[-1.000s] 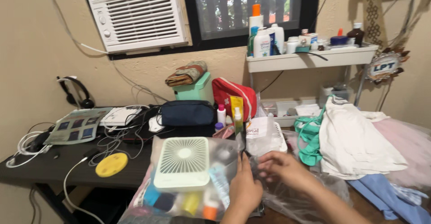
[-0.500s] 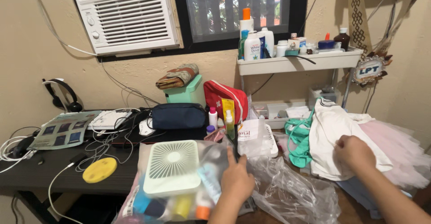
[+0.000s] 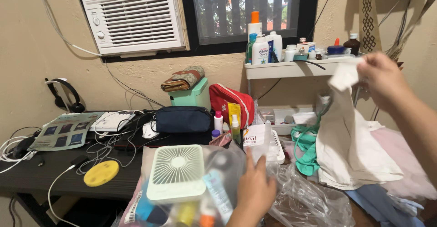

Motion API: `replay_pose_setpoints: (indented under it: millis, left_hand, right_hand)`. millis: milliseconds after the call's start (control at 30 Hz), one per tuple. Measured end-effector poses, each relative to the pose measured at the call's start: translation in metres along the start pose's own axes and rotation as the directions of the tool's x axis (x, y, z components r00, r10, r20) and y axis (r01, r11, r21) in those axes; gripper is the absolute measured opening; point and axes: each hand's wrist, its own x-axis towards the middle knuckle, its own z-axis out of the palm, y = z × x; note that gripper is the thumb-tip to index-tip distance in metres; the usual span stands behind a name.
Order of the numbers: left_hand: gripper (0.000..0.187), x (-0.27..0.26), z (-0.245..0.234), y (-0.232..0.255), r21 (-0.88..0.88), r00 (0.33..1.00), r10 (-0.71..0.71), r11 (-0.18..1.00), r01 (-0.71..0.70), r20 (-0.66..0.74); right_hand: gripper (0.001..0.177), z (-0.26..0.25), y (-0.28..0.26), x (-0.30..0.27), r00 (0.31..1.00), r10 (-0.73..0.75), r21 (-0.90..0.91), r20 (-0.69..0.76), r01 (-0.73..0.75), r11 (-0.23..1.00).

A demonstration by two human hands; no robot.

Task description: The person places a small fan and folded white cloth into a clear plastic bag, then ties the bag closed. They then fold a green cloth and place it into another plastic bag.

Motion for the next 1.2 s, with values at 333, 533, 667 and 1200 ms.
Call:
replay_pose_setpoints:
  millis: [333, 533, 667, 1200]
  left_hand:
    - [0.111, 0.09, 0.061, 0.084, -0.486, 0.984, -0.003, 0.869, 0.092, 0.179]
    - [0.039, 0.157, 0.079, 0.037, -0.433, 0.96, 0.187, 0.862, -0.262, -0.209]
    - [0.019, 0.218, -0.038, -0.043, -0.319, 0.966, 0.158, 0.922, -0.218, -0.205]
    - [0.029, 0.01, -0.305, -0.005, 0.105, 1.0, -0.018, 0.994, 0.016, 0.011]
  right_hand:
    - [0.008, 0.074, -0.13, -0.022, 0.923, -0.329, 0.322, 0.198, 0.255, 0.912]
    - [0.008, 0.088, -0.139, 0.002, 0.898, -0.399, 0.274, 0.185, 0.343, 0.899]
    - [0.007, 0.068, -0.127, 0.029, 0.963, -0.265, 0.202, 0.058, 0.248, 0.947]
    - [0.015, 0.051, -0.095, -0.099, 0.961, -0.185, 0.79, 0.204, -0.05, 0.611]
